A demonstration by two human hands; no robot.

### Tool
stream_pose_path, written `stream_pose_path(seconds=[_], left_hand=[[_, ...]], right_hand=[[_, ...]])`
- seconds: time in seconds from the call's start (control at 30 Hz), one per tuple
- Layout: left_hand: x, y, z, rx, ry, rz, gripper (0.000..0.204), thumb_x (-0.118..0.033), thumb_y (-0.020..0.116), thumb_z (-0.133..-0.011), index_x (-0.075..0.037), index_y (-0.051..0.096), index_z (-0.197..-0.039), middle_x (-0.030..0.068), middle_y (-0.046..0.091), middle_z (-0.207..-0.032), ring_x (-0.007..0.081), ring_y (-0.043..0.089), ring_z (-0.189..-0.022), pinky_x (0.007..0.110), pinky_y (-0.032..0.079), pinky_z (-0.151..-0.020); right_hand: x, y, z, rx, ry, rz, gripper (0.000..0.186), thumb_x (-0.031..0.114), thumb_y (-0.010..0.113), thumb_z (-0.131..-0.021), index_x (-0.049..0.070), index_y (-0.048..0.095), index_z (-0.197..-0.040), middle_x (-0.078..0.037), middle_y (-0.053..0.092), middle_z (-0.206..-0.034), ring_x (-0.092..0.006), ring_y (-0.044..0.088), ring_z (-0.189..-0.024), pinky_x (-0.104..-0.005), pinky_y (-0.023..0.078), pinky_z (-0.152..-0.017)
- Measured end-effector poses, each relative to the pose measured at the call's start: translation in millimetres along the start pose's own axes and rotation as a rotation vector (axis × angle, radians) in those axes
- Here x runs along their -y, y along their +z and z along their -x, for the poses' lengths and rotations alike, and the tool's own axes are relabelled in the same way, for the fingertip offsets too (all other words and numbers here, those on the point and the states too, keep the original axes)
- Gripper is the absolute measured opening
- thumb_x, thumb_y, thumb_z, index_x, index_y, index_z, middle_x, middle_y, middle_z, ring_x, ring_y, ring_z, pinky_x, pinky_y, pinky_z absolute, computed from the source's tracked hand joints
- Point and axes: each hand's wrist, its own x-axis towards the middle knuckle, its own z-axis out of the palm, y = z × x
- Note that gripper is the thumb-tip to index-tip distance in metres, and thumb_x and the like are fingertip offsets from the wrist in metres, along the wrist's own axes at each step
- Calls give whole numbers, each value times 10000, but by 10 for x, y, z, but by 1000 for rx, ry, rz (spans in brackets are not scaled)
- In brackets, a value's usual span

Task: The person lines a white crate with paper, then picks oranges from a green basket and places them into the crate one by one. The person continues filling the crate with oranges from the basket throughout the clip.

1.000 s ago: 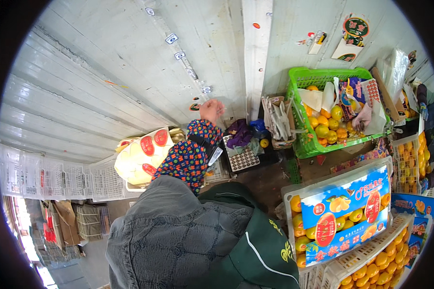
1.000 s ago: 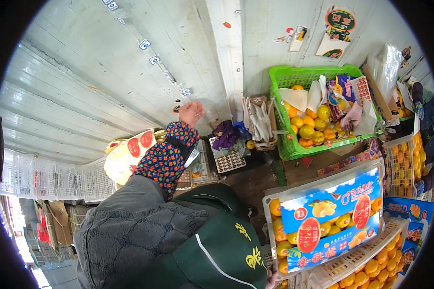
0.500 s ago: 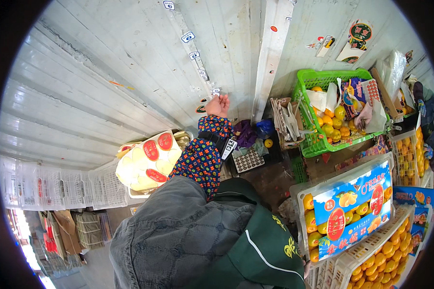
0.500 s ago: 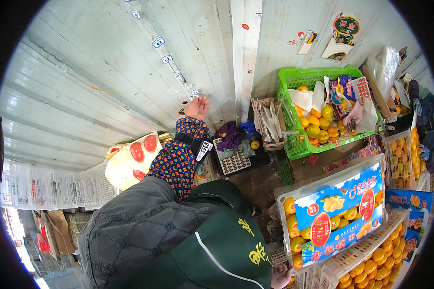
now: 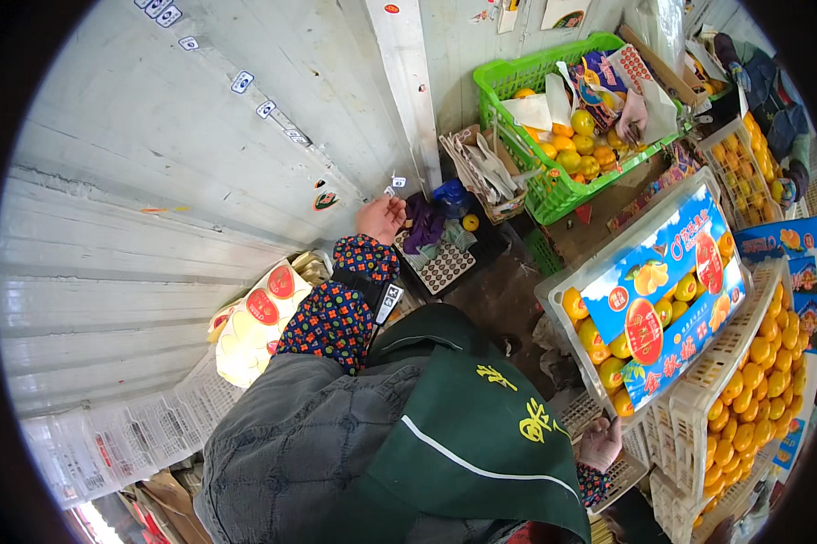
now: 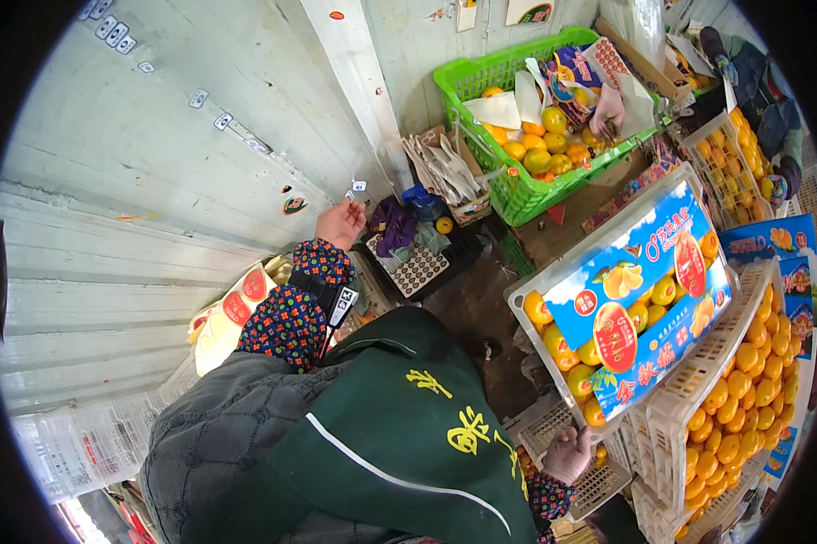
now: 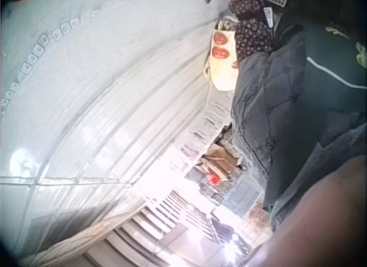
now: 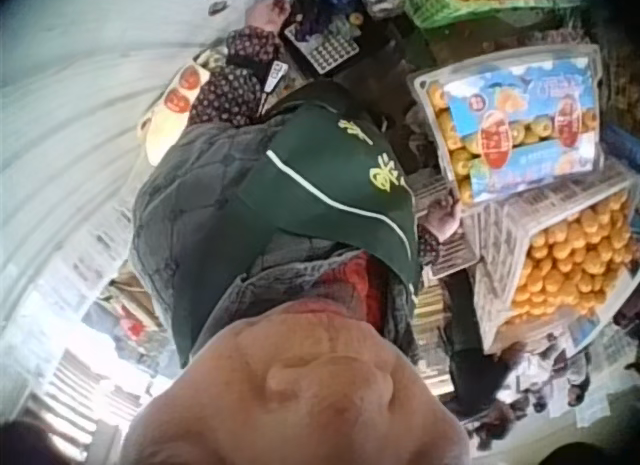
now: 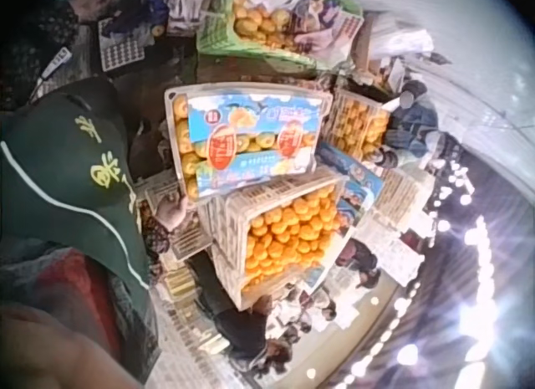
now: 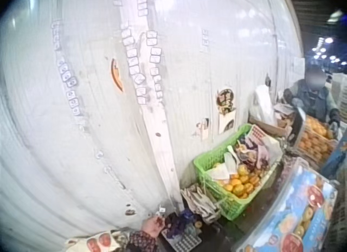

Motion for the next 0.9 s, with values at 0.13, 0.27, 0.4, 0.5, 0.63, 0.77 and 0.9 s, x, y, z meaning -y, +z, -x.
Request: stream_pose_path(seconds=[0.13, 0.27, 0.4, 0.5, 0.63, 0.77, 0.9], left_hand=[[-197, 15, 76, 13, 235, 32, 86, -126, 582, -990, -44, 579, -1012, 66, 630, -914, 213, 644, -872, 347, 552, -767], [-567, -56, 144, -9, 481, 75, 55, -106, 600, -977, -63, 585, -1008, 57, 647, -911, 204, 653, -840, 349, 560, -741], [-813, -50, 61, -127, 535, 142, 59, -71, 631, -955, -58, 594, -999, 50, 655, -908, 186, 653, -828, 329, 551, -720], [-866, -1, -87, -201, 562, 157, 75, -57, 673, -927, -54, 616, -976, 45, 666, -873, 170, 655, -781, 303, 546, -672], [-881, 44, -242, -340, 560, 118, 126, -96, 738, -889, -58, 637, -953, 35, 669, -837, 155, 649, -728, 284, 539, -609], [-938, 62, -255, -435, 510, 111, 244, -174, 783, -865, -63, 567, -888, 56, 655, -803, 161, 653, -680, 279, 532, -567], [-999, 64, -198, -486, 372, 24, 337, -250, 819, -836, -41, 554, -853, 63, 629, -776, 173, 638, -663, 303, 521, -536]], right_hand=[[-30, 36, -15, -15, -24, 25, 213, 225, 638, -972, 85, 623, -1131, -21, 692, -917, -128, 590, -707, -264, 442, -609], [-60, 29, -35, -49, -83, 51, 235, 226, 638, -975, 75, 608, -1153, -20, 694, -956, -116, 581, -707, -249, 433, -605], [-53, 22, -40, -43, -93, 47, 247, 204, 641, -973, 62, 596, -1169, -42, 693, -1016, -118, 562, -700, -241, 428, -607], [-16, -12, -76, -48, -33, 9, 246, 201, 638, -973, 59, 593, -1169, -44, 690, -1015, -121, 553, -693, -239, 426, -611], [14, -135, -142, -119, -14, 30, 234, 211, 632, -975, 60, 599, -1150, -36, 667, -923, -129, 546, -697, -253, 428, -610], [19, -282, -193, -71, 16, 81, 227, 227, 636, -973, 60, 602, -1123, -28, 647, -862, -135, 543, -684, -261, 428, -606], [22, -339, -196, -92, 10, 70, 214, 226, 633, -976, 64, 605, -1113, -20, 646, -837, -132, 563, -684, -263, 439, -602]])
